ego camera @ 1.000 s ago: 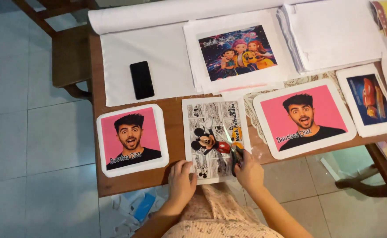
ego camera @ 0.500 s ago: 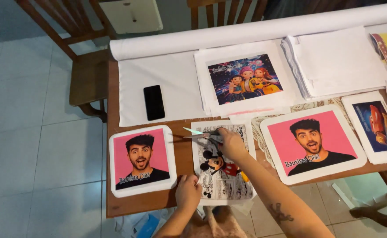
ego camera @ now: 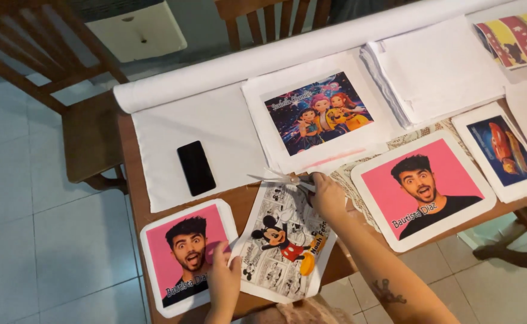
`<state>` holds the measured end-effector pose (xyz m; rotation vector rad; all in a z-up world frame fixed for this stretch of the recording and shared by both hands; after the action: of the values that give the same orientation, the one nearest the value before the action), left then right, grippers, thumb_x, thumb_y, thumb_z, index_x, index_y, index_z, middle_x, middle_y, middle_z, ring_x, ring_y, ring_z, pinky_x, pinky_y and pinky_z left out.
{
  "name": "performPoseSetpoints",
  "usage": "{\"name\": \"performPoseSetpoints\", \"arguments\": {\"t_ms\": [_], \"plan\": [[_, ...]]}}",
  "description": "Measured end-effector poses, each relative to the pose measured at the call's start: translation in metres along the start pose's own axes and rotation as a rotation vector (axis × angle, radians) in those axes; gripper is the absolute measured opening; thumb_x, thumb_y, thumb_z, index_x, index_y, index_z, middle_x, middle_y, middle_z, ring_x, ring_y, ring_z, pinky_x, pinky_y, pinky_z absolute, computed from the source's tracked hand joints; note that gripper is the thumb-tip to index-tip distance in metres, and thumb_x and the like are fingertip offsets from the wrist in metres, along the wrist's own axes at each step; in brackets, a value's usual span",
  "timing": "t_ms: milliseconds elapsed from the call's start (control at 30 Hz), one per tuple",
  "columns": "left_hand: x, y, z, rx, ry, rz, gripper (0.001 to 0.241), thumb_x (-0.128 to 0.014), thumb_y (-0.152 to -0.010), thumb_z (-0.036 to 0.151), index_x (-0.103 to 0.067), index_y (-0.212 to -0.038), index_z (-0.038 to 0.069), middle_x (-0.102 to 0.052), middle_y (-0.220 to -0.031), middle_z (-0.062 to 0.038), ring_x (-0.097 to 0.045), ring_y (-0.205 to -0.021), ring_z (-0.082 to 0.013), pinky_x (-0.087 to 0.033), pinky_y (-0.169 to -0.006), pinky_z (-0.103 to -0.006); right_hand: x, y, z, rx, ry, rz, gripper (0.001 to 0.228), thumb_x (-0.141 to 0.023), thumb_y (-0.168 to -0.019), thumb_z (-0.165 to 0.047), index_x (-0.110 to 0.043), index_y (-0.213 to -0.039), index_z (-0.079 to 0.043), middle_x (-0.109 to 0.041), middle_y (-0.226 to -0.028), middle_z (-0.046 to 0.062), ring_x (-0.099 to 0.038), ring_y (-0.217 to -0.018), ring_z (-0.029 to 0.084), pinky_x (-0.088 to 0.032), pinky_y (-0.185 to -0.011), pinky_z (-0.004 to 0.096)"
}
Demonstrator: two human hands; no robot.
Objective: Cutting out printed graphic designs from a sheet of paper using scissors.
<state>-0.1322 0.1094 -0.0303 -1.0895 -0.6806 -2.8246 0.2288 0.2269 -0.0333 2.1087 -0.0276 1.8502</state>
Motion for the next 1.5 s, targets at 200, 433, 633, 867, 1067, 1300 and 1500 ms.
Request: {"name": "performPoseSetpoints", "arguments": {"t_ms": [200, 433, 633, 867, 1067, 1300, 1500], "plan": [[0.021, -0.033, 0.051, -0.070, -0.140, -0.178, 0.045, -0.067, -0.093, 0.016, -0.055, -0.137, 0.016, -0.079, -0.107, 0.001, -0.067, -0.055, -0.0144, -0.051, -0.048, -0.0294, -0.001, 0.010, 0.011, -0.059, -0.137, -0.082, 0.017, -0.064, -0.091, -0.015, -0.060, -0.107, -0.013, -0.066, -0.099, 0.005, -0.068, -0.085, 0.027, -0.060, -0.059, 0.044], [0.000, -0.033, 0.074, -0.317, -0.371, -0.204, 0.042, -0.059, -0.096, 0.022, -0.055, -0.138, 0.018, -0.057, -0.140, -0.004, -0.053, -0.119, -0.0269, -0.041, -0.099, -0.0468, 0.003, 0.050, 0.080, -0.204, -0.200, 0.186, 0.023, -0.067, -0.088, -0.015, -0.064, -0.110, -0.015, -0.071, -0.100, 0.005, -0.067, -0.084, 0.029, -0.056, -0.056, 0.045], [-0.076, 0.076, 0.063, -1.184, -0.519, -0.637, 0.058, -0.060, -0.097, 0.026, -0.046, -0.152, 0.015, -0.032, -0.165, -0.012, -0.026, -0.150, -0.0350, -0.015, -0.122, -0.0545, 0.031, 0.098, 0.138, -0.304, -0.562, 0.489, 0.038, -0.073, -0.080, -0.014, -0.063, -0.116, -0.010, -0.068, -0.112, 0.006, -0.064, -0.100, 0.028, -0.049, -0.078, 0.043], [-0.081, 0.123, 0.036, -1.588, -0.467, -0.158, 0.038, -0.056, -0.105, 0.019, -0.058, -0.143, 0.017, -0.055, -0.149, -0.013, -0.052, -0.135, -0.0359, -0.039, -0.111, -0.0573, 0.031, 0.213, 0.199, -0.792, -0.864, 0.490, 0.022, -0.082, -0.084, -0.032, -0.070, -0.100, -0.022, -0.070, -0.095, -0.003, -0.064, -0.087, 0.013, -0.047, -0.083, 0.030], [-0.083, 0.134, 0.042, -1.375, -0.413, -0.158, 0.030, -0.060, -0.095, 0.015, -0.070, -0.124, 0.014, -0.065, -0.134, -0.009, -0.056, -0.126, -0.0339, -0.041, -0.108, -0.0536, -0.017, 0.233, 0.228, -0.659, -0.698, 0.373, 0.044, -0.082, -0.082, -0.048, -0.070, -0.108, -0.013, -0.074, -0.094, 0.005, -0.067, -0.084, 0.025, -0.047, -0.076, 0.039], [-0.079, 0.139, 0.041, -1.246, -0.325, -0.100, 0.031, -0.062, -0.084, 0.000, -0.074, -0.111, 0.010, -0.072, -0.120, -0.008, -0.063, -0.117, -0.0300, -0.046, -0.105, -0.0476, -0.017, 0.112, 0.146, -0.113, -0.509, 0.243, 0.051, -0.065, -0.072, -0.003, -0.064, -0.123, -0.011, -0.071, -0.120, 0.012, -0.066, -0.106, 0.041, -0.051, -0.086, 0.051], [-0.080, 0.127, 0.015, -0.997, -0.545, 0.028, 0.037, -0.067, -0.078, 0.006, -0.074, -0.111, 0.020, -0.060, -0.106, -0.003, -0.056, -0.100, -0.0298, -0.048, -0.084, -0.0446, -0.016, 0.079, 0.101, 0.151, -0.379, 0.373, 0.045, -0.079, -0.073, -0.009, -0.061, -0.115, -0.006, -0.066, -0.113, 0.017, -0.064, -0.098, 0.038, -0.056, -0.071, 0.050]]}}
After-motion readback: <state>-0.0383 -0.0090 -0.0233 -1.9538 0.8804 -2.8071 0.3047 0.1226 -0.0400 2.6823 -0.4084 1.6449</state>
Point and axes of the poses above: each hand's wrist, its own y-axis away from the middle knuckle, its own x-axis out of the back of the hand, z = x × y, the point moved 8 cm from there along -y, towards the middle knuckle
